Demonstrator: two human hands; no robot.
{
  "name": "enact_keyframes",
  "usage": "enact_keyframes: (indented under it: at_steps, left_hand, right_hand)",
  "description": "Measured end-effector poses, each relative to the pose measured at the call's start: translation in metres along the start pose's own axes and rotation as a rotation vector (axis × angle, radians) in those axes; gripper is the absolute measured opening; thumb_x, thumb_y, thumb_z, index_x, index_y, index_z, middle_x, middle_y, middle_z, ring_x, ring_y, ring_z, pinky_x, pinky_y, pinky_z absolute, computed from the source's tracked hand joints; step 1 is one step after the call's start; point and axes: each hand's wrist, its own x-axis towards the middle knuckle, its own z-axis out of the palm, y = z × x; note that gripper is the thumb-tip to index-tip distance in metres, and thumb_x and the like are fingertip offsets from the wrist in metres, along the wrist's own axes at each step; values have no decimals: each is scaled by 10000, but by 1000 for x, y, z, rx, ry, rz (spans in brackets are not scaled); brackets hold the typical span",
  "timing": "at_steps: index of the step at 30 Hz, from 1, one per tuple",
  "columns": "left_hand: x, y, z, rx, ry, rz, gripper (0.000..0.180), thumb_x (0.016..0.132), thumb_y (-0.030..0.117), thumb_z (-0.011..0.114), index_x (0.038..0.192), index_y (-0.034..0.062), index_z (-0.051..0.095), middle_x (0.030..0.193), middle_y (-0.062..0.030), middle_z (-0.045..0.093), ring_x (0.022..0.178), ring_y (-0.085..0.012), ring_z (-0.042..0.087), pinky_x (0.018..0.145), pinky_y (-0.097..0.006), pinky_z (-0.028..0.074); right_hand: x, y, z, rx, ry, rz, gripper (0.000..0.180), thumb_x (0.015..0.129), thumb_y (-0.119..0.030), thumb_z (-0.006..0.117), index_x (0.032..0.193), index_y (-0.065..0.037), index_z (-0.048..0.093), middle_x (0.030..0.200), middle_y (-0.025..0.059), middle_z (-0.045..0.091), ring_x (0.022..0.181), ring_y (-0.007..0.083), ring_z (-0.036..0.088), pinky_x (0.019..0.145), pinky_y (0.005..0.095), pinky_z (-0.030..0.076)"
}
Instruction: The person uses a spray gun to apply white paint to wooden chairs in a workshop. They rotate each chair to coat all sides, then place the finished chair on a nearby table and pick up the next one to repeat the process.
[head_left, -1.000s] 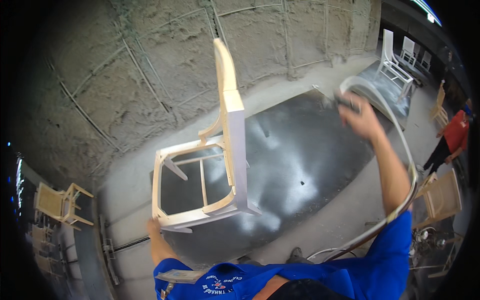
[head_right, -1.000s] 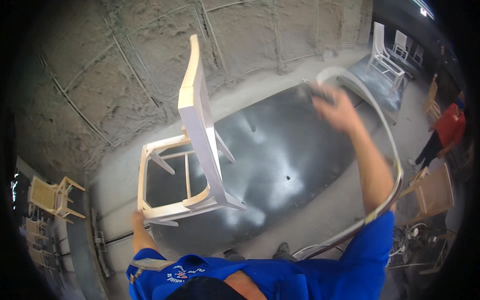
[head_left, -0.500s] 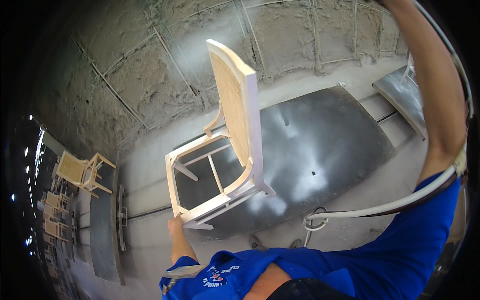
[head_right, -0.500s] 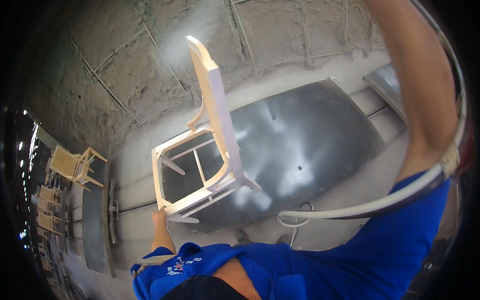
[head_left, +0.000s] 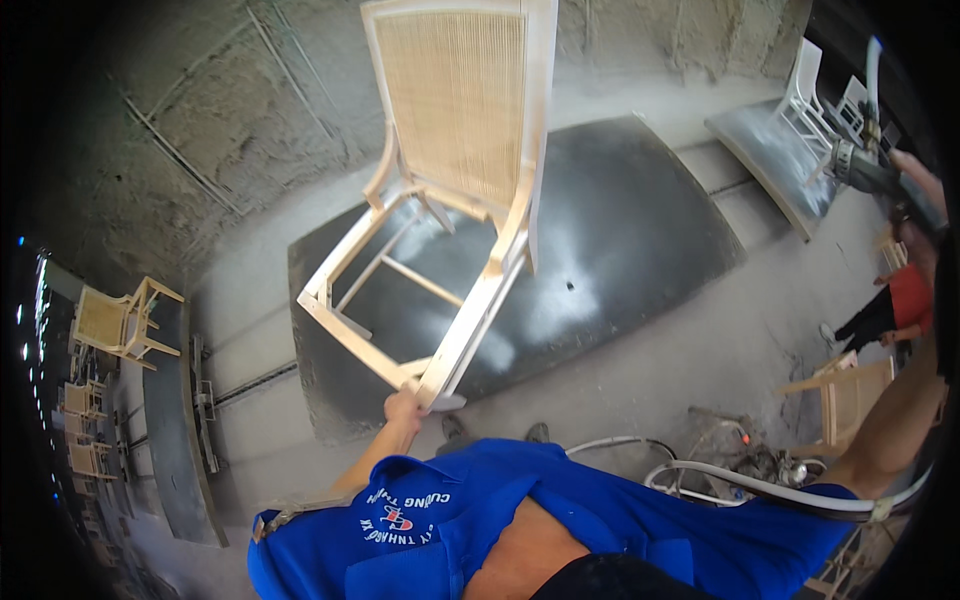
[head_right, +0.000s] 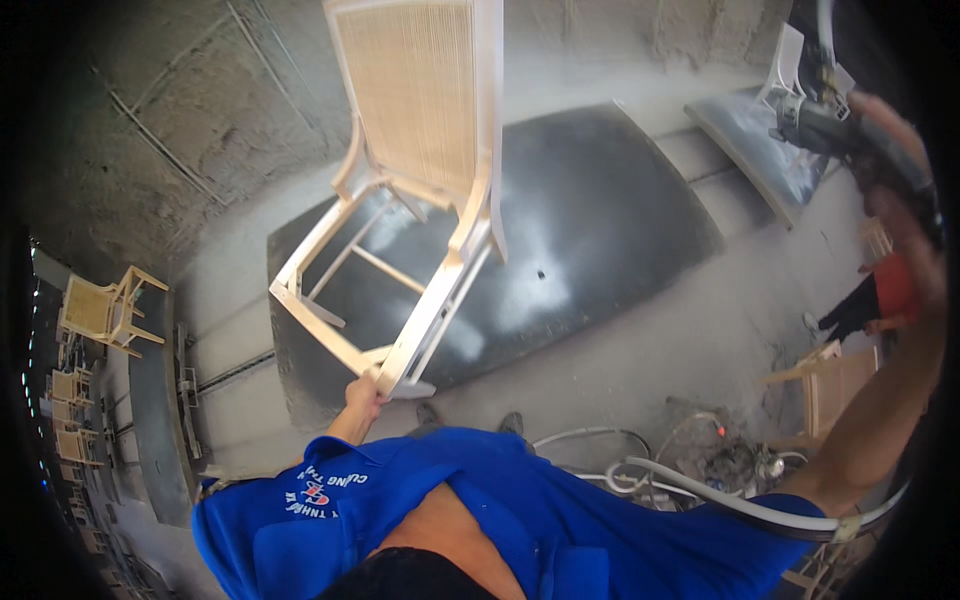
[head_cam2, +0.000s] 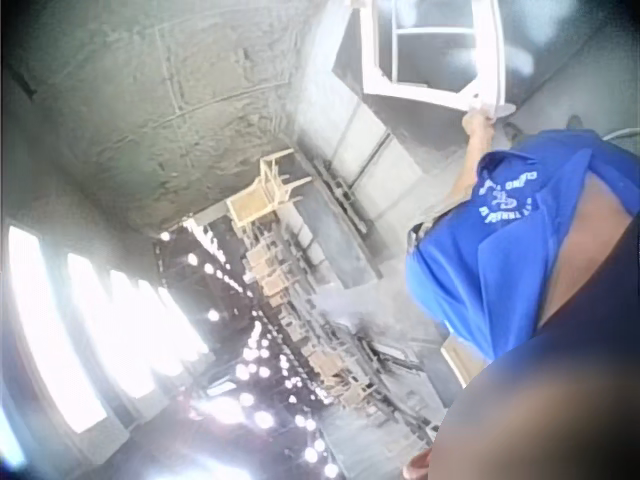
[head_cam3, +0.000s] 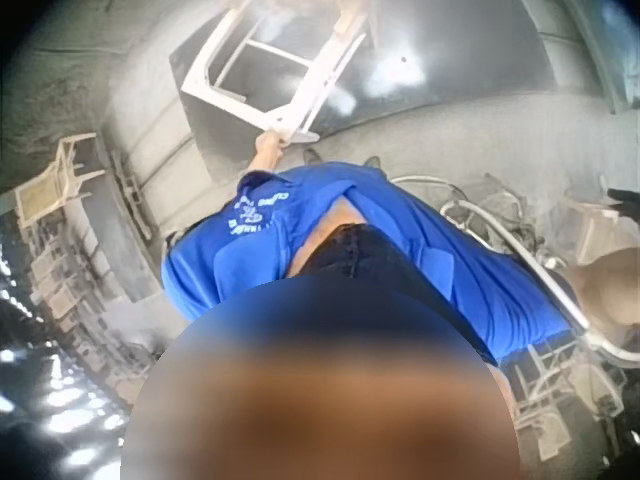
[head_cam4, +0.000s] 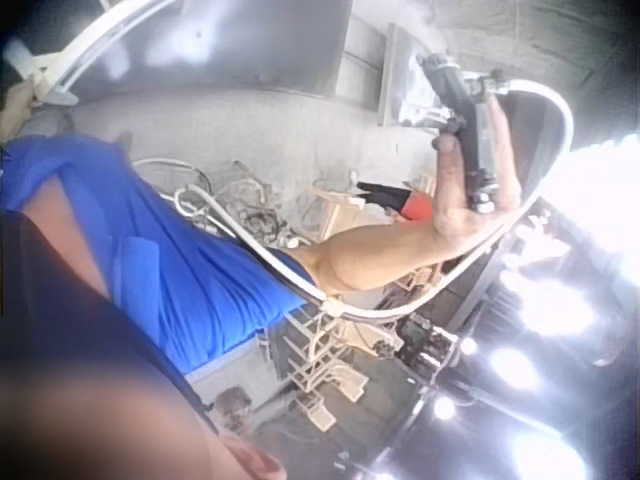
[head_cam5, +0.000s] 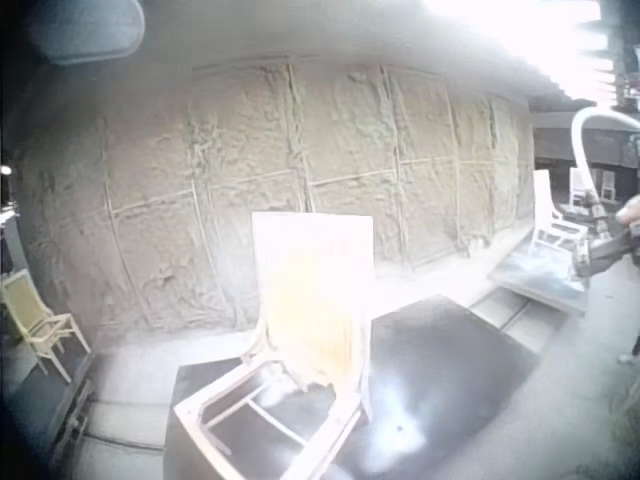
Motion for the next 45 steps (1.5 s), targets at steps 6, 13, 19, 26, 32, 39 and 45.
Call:
enact_keyframes:
  at_steps: [6,13,19,26,32,39,45]
  left_hand:
    - [-38,10,176,-315,-303,-90,438,1042,332,629,1293,-23,573,1106,-117,682,877,-250,722,706,-372,570]
    - [30,121,129,928,135,1357,429,774,329,854,1135,147,712,1142,-57,647,1160,-275,583,962,-491,398]
    - [94,151,84,1058,8,1510,418,775,276,858,1138,147,694,1142,-29,625,1159,-220,585,968,-470,369]
    - [126,149,80,1070,29,1760,342,801,200,775,1121,146,665,1072,-18,622,1076,-210,620,923,-464,376]
    - [150,156,84,1052,92,2160,155,867,168,600,999,116,663,952,-20,596,975,-190,611,886,-412,402]
    - [102,114,106,1013,61,2106,160,836,184,624,965,102,670,924,-25,585,950,-190,602,846,-417,401]
    - [58,70,122,933,125,1893,244,850,172,664,1081,98,694,950,1,617,965,-167,622,872,-431,387]
  right_hand:
    - [-99,24,156,530,126,646,499,978,-145,666,1465,-61,599,930,27,657,714,51,551,556,198,407]
    - [-109,-74,306,613,68,907,497,899,-31,670,1395,-65,665,1014,77,766,769,111,664,651,289,533]
    - [-40,-92,339,320,-344,426,533,858,-34,731,1373,-162,685,1228,207,727,1055,408,723,946,403,575]
    - [105,-57,275,108,4,190,473,895,-80,730,1357,-175,701,1240,186,728,1147,349,716,996,393,560]
    - [195,-41,209,-198,239,-120,511,940,-98,736,1428,-230,658,1121,164,776,881,243,770,821,381,580]
    - [185,-54,236,-45,-91,-209,542,885,-29,717,1395,-206,673,1263,124,734,1107,322,736,1005,406,577]
    - [161,-73,245,53,-413,-195,584,833,9,721,1372,-215,693,1212,125,754,1043,299,755,964,414,594]
